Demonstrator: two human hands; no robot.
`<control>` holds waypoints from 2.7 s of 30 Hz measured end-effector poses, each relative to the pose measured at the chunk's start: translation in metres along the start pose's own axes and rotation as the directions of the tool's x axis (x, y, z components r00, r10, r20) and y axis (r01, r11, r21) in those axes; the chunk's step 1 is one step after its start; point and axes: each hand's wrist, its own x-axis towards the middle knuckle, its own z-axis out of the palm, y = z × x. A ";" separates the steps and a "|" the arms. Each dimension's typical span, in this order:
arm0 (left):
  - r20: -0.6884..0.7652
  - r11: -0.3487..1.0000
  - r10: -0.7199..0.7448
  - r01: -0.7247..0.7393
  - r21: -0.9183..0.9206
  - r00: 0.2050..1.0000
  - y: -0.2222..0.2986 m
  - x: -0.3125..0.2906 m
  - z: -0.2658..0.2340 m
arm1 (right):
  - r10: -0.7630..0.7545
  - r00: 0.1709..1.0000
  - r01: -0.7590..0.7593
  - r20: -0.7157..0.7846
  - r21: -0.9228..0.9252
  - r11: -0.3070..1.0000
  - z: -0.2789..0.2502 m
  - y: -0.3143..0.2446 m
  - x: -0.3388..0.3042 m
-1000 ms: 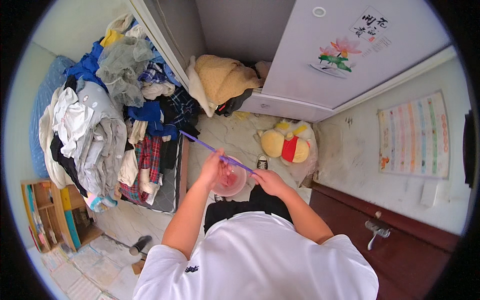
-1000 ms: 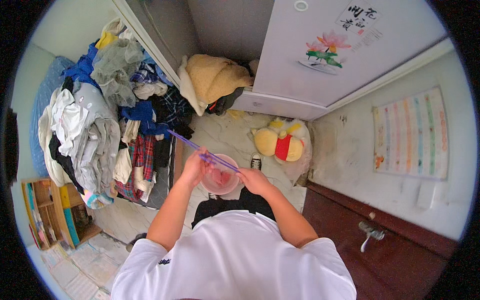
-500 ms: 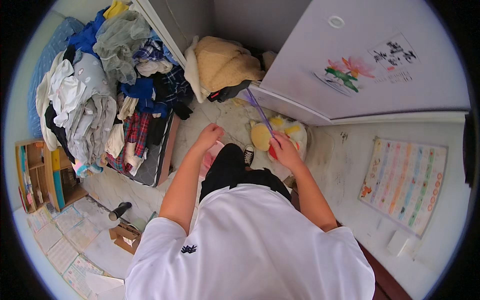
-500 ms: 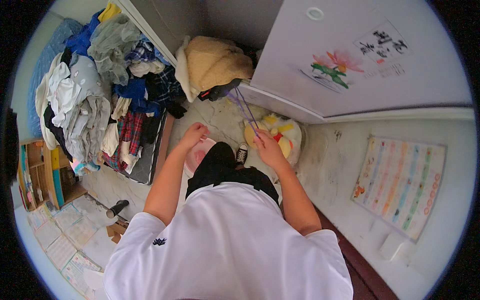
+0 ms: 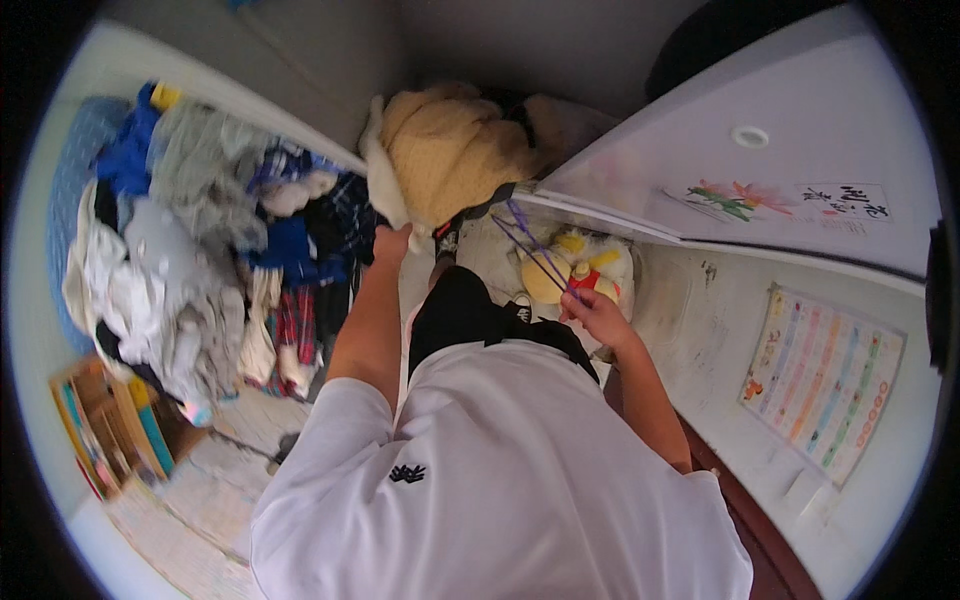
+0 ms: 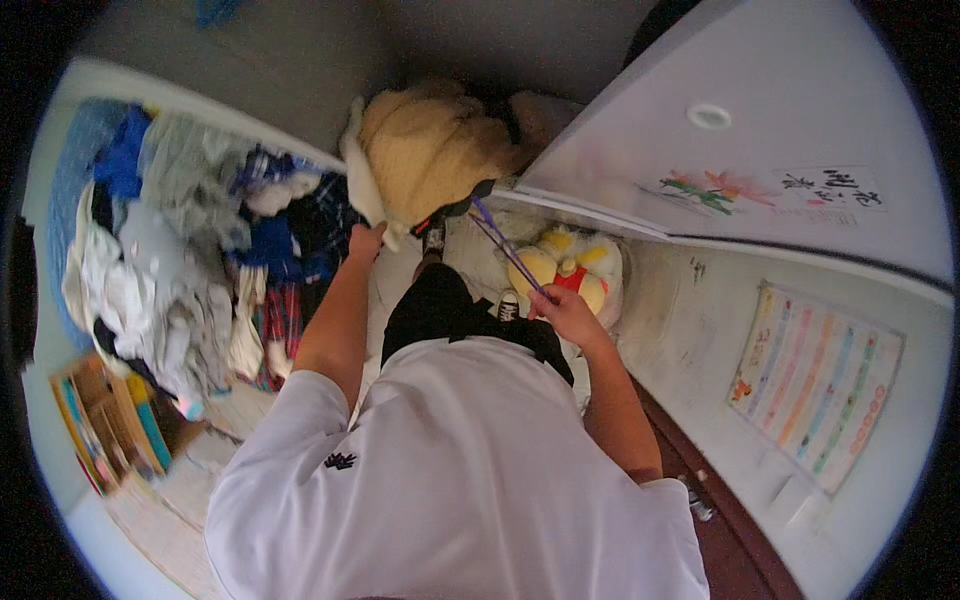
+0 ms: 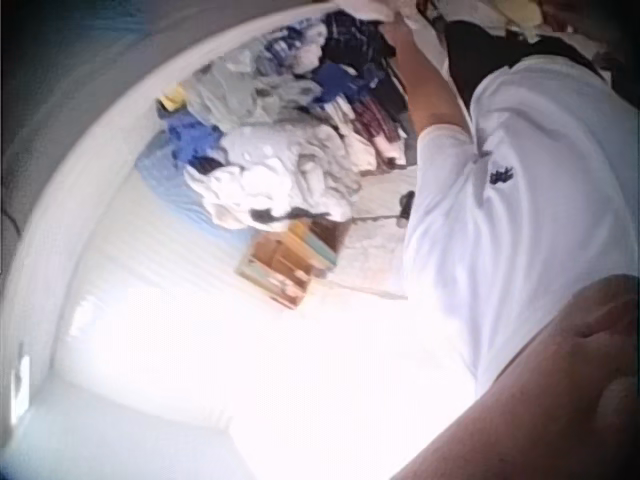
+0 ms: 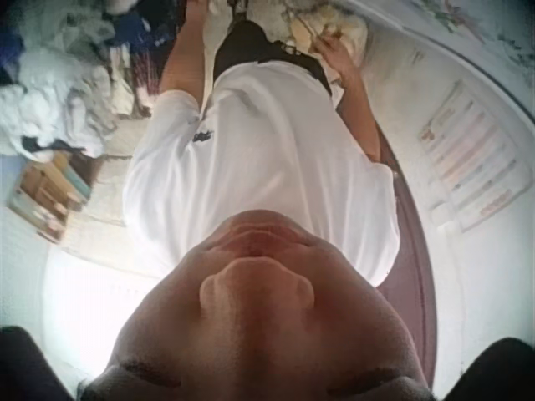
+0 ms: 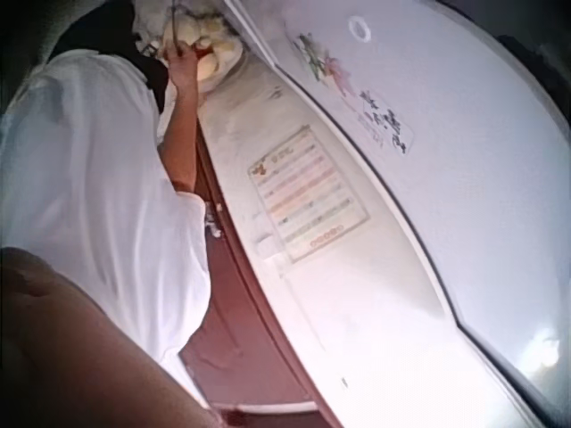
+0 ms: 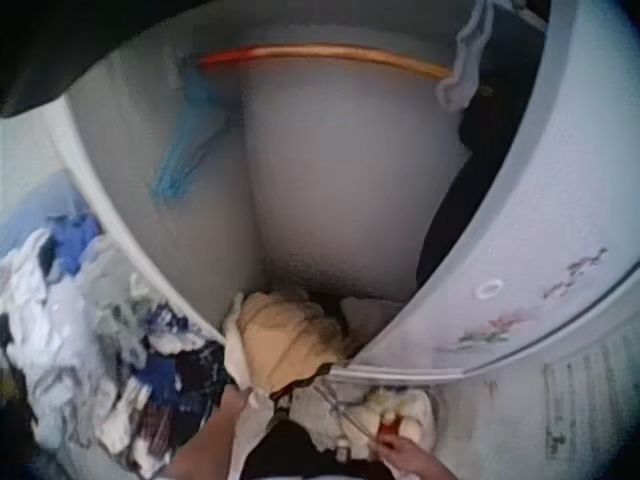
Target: The person wipes a purple hanger with a pink cloth, then picks up a white jacket and places it on the hanger. The person adjusts the jacket on the hanger and places it into a wardrobe.
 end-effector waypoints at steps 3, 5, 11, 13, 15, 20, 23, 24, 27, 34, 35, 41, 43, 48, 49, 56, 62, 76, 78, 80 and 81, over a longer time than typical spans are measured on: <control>-0.076 0.994 0.104 -0.107 -0.039 0.992 0.020 0.035 0.013 | 0.104 0.991 -0.100 -0.085 0.045 0.994 0.018 -0.009 0.016; -0.055 0.982 0.162 -0.156 0.104 0.985 -0.023 0.091 0.010 | 0.114 0.989 -0.106 -0.096 0.086 0.991 0.027 -0.024 0.024; -0.054 0.978 0.203 -0.205 -0.031 0.978 0.006 0.083 0.012 | 0.145 0.971 -0.140 -0.191 0.042 0.989 0.055 -0.057 0.011; 0.007 0.931 0.253 -0.241 -0.275 0.968 0.038 0.045 0.003 | 0.105 0.970 -0.119 -0.220 -0.050 0.992 0.061 -0.071 0.003; 0.050 0.743 0.353 -0.248 -0.622 0.934 0.085 0.000 -0.008 | 0.027 0.970 -0.062 -0.242 -0.142 0.988 0.064 -0.080 -0.004; -0.003 0.471 0.502 -0.277 -0.837 0.865 0.218 -0.127 -0.041 | -0.278 0.892 0.183 -0.357 -0.277 0.943 0.063 -0.112 -0.008; -0.053 0.338 0.649 -0.350 -0.874 0.759 0.280 -0.178 -0.053 | -0.390 0.818 0.328 -0.422 -0.214 0.920 0.062 -0.147 -0.015; -0.047 0.312 0.670 -0.339 -0.888 0.741 0.299 -0.198 -0.059 | -0.403 0.813 0.348 -0.421 -0.203 0.915 0.059 -0.165 -0.022; -0.033 0.266 0.743 -0.341 -0.902 0.668 0.346 -0.274 -0.078 | -0.485 0.721 0.539 -0.495 -0.040 0.841 0.054 -0.183 -0.025; 0.079 0.300 0.919 -0.552 -0.778 0.387 0.339 -0.374 -0.076 | -0.691 0.522 0.684 -0.500 -0.239 0.689 0.033 -0.238 -0.028; 0.134 0.367 0.918 -0.671 -0.644 0.374 0.331 -0.383 -0.073 | -0.765 0.449 0.716 -0.463 -0.326 0.617 0.032 -0.238 -0.023; 0.220 0.411 0.907 -0.632 -0.657 0.360 0.298 -0.382 -0.085 | -0.589 0.586 0.739 -0.556 0.070 0.670 0.037 -0.247 -0.045; 0.280 0.459 0.884 -0.585 -0.668 0.375 0.286 -0.381 -0.100 | -0.606 0.573 0.746 -0.551 0.046 0.664 0.031 -0.251 -0.061; 0.148 0.152 0.980 -0.977 -0.150 0.130 0.252 -0.328 -0.112 | -0.718 0.544 0.784 -0.434 -0.043 0.620 -0.005 -0.235 -0.091; 0.134 0.100 0.987 -0.993 -0.064 0.091 0.255 -0.334 -0.109 | -0.733 0.545 0.791 -0.408 -0.039 0.610 -0.010 -0.236 -0.101; 0.453 -0.177 0.846 -0.949 -0.261 -0.283 0.286 -0.353 -0.045 | -0.889 0.454 0.828 -0.063 -0.338 0.447 -0.057 -0.240 -0.160; 0.350 -0.181 0.907 -0.968 -0.174 -0.233 0.284 -0.328 -0.040 | -0.569 0.822 0.493 0.014 -0.519 0.698 -0.106 -0.216 -0.221; 0.484 -0.625 0.716 -0.772 0.121 -0.503 0.270 -0.403 -0.047 | -0.594 0.772 0.212 -0.227 -0.789 0.577 -0.156 -0.192 -0.307; 0.547 -0.740 0.557 -0.672 -0.015 -0.625 0.264 -0.411 -0.031 | -0.650 0.729 0.121 -0.215 -0.894 0.432 -0.161 -0.201 -0.280; 0.586 -0.702 0.526 -0.704 -0.110 -0.616 0.256 -0.417 -0.015 | -0.756 0.639 0.072 -0.142 -0.967 0.243 -0.170 -0.213 -0.250; 0.604 -0.680 0.507 -0.716 -0.159 -0.615 0.253 -0.421 -0.010 | -0.813 0.579 0.047 -0.067 -0.992 0.115 -0.172 -0.221 -0.240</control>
